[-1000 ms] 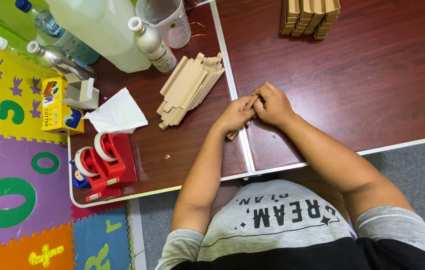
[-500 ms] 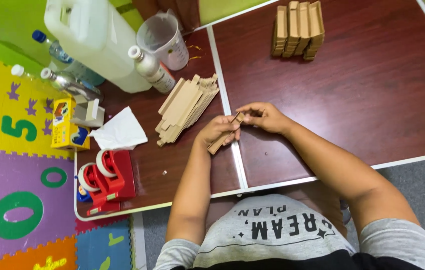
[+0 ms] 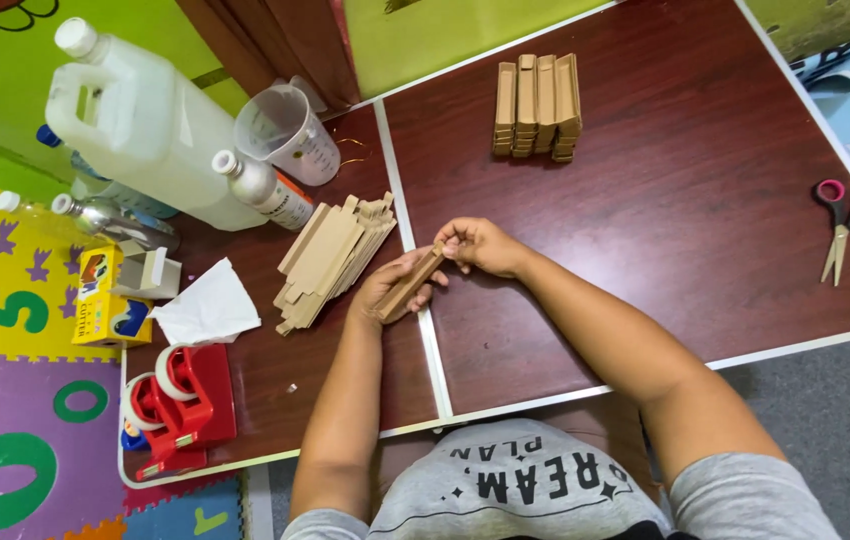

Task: The person assembles small cardboard boxes by folding the flat pieces along pre-scored lines and interlocking the tabs. They handle the cardboard pieces by hand, folding them into rectangular shapes and stacking the finished boxes on the table.

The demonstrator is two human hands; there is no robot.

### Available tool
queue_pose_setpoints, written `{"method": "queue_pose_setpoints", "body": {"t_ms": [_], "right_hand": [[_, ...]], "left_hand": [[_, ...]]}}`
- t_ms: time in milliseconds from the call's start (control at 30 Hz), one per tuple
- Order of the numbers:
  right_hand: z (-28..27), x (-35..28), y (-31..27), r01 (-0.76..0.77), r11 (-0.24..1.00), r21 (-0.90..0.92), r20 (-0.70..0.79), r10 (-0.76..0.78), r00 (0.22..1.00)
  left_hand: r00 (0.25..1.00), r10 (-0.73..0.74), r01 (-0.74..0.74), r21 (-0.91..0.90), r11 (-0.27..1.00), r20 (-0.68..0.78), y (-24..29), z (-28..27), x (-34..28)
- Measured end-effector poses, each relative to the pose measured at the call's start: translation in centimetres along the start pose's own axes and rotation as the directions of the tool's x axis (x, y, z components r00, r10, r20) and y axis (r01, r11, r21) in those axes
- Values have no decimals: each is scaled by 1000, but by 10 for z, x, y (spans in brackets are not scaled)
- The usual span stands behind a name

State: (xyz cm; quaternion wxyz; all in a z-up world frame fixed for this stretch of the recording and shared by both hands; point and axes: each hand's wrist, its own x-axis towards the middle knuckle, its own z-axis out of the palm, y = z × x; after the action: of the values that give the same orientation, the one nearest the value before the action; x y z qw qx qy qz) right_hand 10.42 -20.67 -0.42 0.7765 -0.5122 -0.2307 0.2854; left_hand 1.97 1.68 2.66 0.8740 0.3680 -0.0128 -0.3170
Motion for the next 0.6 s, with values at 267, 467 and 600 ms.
{"method": "queue_pose_setpoints", "body": {"t_ms": [267, 467, 600], "right_hand": [[-6, 9, 1, 32, 969, 245, -205, 19, 979], [-17, 32, 6, 71, 982, 177, -336, -7, 942], [-13, 32, -15, 29, 976, 217, -346, 49, 937]], "left_hand": [[954, 301, -296, -181, 938, -1, 20, -41, 23], [901, 427, -434, -111, 894, -79, 25, -49, 59], [847, 484, -518, -131, 845, -221, 13, -62, 81]]}}
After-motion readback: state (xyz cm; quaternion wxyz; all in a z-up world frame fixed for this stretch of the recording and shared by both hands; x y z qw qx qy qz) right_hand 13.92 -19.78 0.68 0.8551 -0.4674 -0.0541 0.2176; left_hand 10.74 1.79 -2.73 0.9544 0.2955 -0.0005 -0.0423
